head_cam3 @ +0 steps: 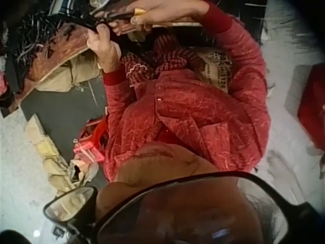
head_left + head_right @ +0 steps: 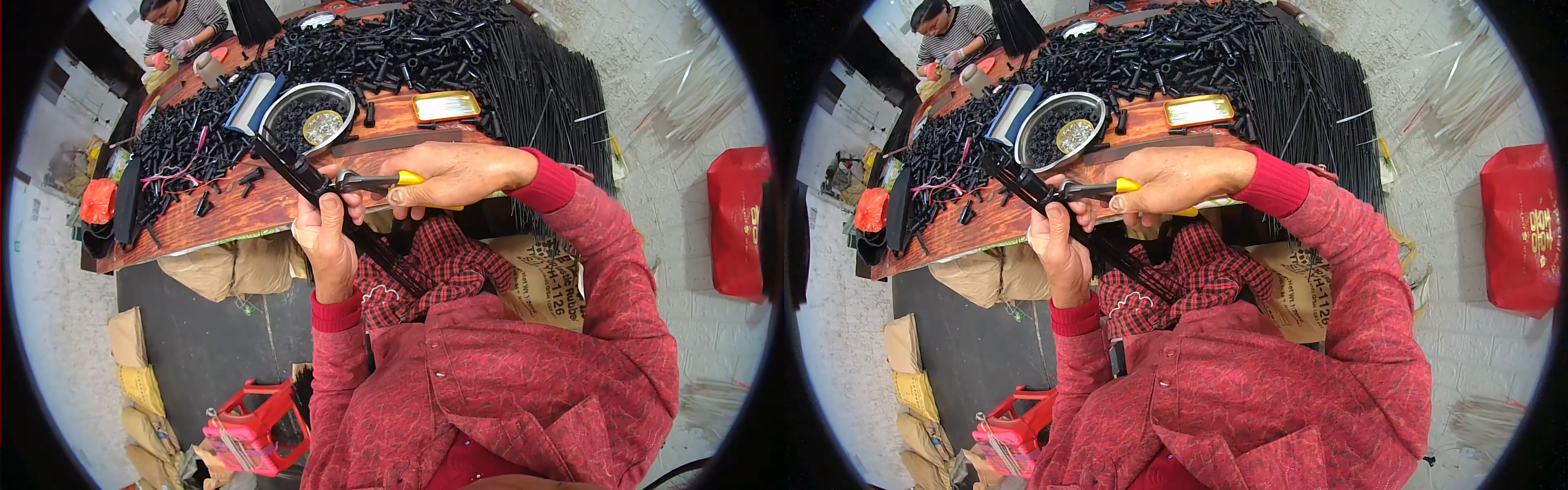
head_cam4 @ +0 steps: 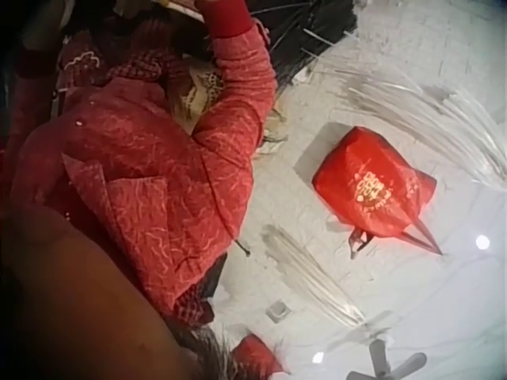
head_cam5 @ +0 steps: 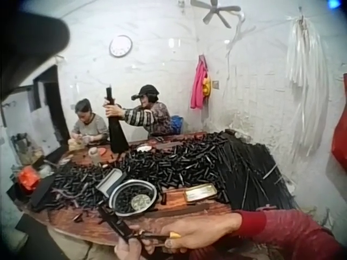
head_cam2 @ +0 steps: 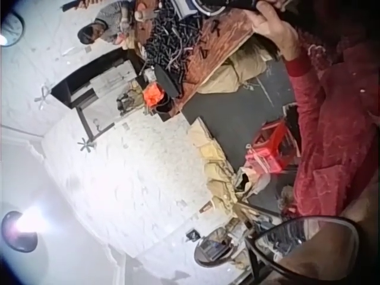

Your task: The recorder is assembling small electrical wires by manually inserting components and trimming them using a pair of pliers.

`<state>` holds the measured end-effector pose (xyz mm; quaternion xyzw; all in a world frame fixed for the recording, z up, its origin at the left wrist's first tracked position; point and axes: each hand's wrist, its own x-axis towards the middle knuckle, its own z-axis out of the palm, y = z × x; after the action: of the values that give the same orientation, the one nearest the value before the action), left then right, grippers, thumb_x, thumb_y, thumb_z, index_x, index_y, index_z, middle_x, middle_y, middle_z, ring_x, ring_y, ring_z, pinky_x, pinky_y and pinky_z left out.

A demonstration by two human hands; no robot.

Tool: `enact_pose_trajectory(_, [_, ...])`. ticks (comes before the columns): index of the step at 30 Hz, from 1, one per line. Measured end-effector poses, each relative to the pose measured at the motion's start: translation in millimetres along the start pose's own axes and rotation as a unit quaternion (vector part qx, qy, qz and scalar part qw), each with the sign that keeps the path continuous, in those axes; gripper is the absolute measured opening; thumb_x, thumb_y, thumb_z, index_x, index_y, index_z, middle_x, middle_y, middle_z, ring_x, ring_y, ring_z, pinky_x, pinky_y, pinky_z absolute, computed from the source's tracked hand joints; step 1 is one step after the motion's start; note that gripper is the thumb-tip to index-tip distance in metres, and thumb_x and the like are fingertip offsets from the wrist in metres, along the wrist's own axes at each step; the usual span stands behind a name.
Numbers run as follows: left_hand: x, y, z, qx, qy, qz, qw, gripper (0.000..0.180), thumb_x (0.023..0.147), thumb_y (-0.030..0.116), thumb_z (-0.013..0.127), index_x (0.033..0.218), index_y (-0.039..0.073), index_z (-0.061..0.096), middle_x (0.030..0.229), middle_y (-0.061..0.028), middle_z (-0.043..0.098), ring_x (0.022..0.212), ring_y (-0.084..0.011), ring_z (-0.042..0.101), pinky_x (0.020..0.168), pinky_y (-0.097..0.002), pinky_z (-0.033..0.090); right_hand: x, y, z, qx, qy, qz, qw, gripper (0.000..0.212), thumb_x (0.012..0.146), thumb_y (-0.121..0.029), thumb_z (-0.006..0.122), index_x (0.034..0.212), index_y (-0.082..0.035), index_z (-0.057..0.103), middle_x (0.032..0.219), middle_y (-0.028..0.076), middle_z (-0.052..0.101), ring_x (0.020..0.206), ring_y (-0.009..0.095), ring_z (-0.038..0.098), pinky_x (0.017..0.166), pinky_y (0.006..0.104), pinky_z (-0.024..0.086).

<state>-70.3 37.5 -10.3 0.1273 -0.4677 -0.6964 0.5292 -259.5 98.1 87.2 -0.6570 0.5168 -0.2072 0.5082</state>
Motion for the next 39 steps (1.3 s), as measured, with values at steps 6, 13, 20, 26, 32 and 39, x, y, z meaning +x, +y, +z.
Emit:
enact_pose_trajectory(6, [0.6, -1.5, -1.9, -0.005, 0.003, -0.003, 1.0, 0.039, 0.096, 0.026, 0.058, 0.124, 0.0, 0.049, 0.081, -0.0054, 0.059, 0.067, -0.0108, 0.051, 0.061, -0.023, 0.041, 4.0, 0.9, -0.2, -0.021, 0.0, -0.01, 1.0, 0.023, 0.098, -0.019, 0.047, 0.101, 0.002, 0.056, 0.085, 0.009, 0.066, 0.075, 0.015, 0.062, 0.065, 0.029, 0.051])
enact_pose_trajectory(13, [1.1, -2.9, 2.4, 0.009, 0.017, -0.006, 1.0, 0.037, 0.096, 0.024, 0.057, 0.124, 0.001, 0.049, 0.081, -0.0043, 0.058, 0.067, -0.0093, 0.05, 0.06, -0.0219, 0.041, 5.3, 7.2, 1.8, -0.027, 0.018, -0.009, 0.999, 0.022, 0.095, -0.019, 0.048, 0.1, 0.001, 0.055, 0.078, 0.007, 0.064, 0.069, 0.013, 0.063, 0.063, 0.0288, 0.053])
enact_pose_trajectory(20, [2.6, -6.1, 8.7, 0.05, 0.023, 0.003, 0.998, 0.039, 0.097, 0.025, 0.057, 0.126, 0.001, 0.048, 0.081, -0.0035, 0.058, 0.067, -0.0078, 0.049, 0.06, -0.0211, 0.04, -4.1, 0.4, 6.6, -0.342, 0.164, -0.071, 0.923, 0.018, 0.085, -0.015, 0.056, 0.088, 0.003, 0.055, 0.07, 0.021, 0.062, 0.066, 0.037, 0.064, 0.061, 0.0436, 0.05])
enact_pose_trajectory(26, [2.2, -4.2, 17.4, 0.101, 0.03, 0.007, 0.994, 0.038, 0.097, 0.025, 0.056, 0.126, 0.002, 0.049, 0.081, -0.0026, 0.058, 0.068, -0.0061, 0.049, 0.061, -0.02, 0.04, -10.1, -16.7, 5.8, -0.437, 0.162, -0.044, 0.884, 0.023, 0.085, -0.016, 0.058, 0.094, 0.005, 0.053, 0.068, 0.025, 0.06, 0.067, 0.043, 0.062, 0.06, 0.0483, 0.049])
enact_pose_trajectory(32, [0.3, -5.4, 28.8, 0.16, 0.049, 0.01, 0.986, 0.034, 0.098, 0.02, 0.053, 0.127, 0.001, 0.049, 0.079, -0.001, 0.057, 0.067, -0.0051, 0.047, 0.061, -0.0198, 0.04, -9.9, -25.2, -10.4, -0.359, 0.045, 0.011, 0.932, 0.027, 0.08, -0.014, 0.062, 0.098, 0.006, 0.06, 0.069, 0.021, 0.063, 0.063, 0.038, 0.064, 0.058, 0.0447, 0.052])
enact_pose_trajectory(39, [-1.2, -3.4, 28.0, 0.142, 0.035, 0.006, 0.989, 0.034, 0.099, 0.02, 0.053, 0.127, 0.002, 0.049, 0.081, -0.0014, 0.058, 0.068, -0.0054, 0.048, 0.062, -0.02, 0.041, -7.5, -49.0, -14.8, -0.479, 0.012, 0.005, 0.878, 0.02, 0.081, -0.012, 0.057, 0.087, 0.007, 0.06, 0.071, 0.019, 0.066, 0.062, 0.031, 0.066, 0.058, 0.0399, 0.054])
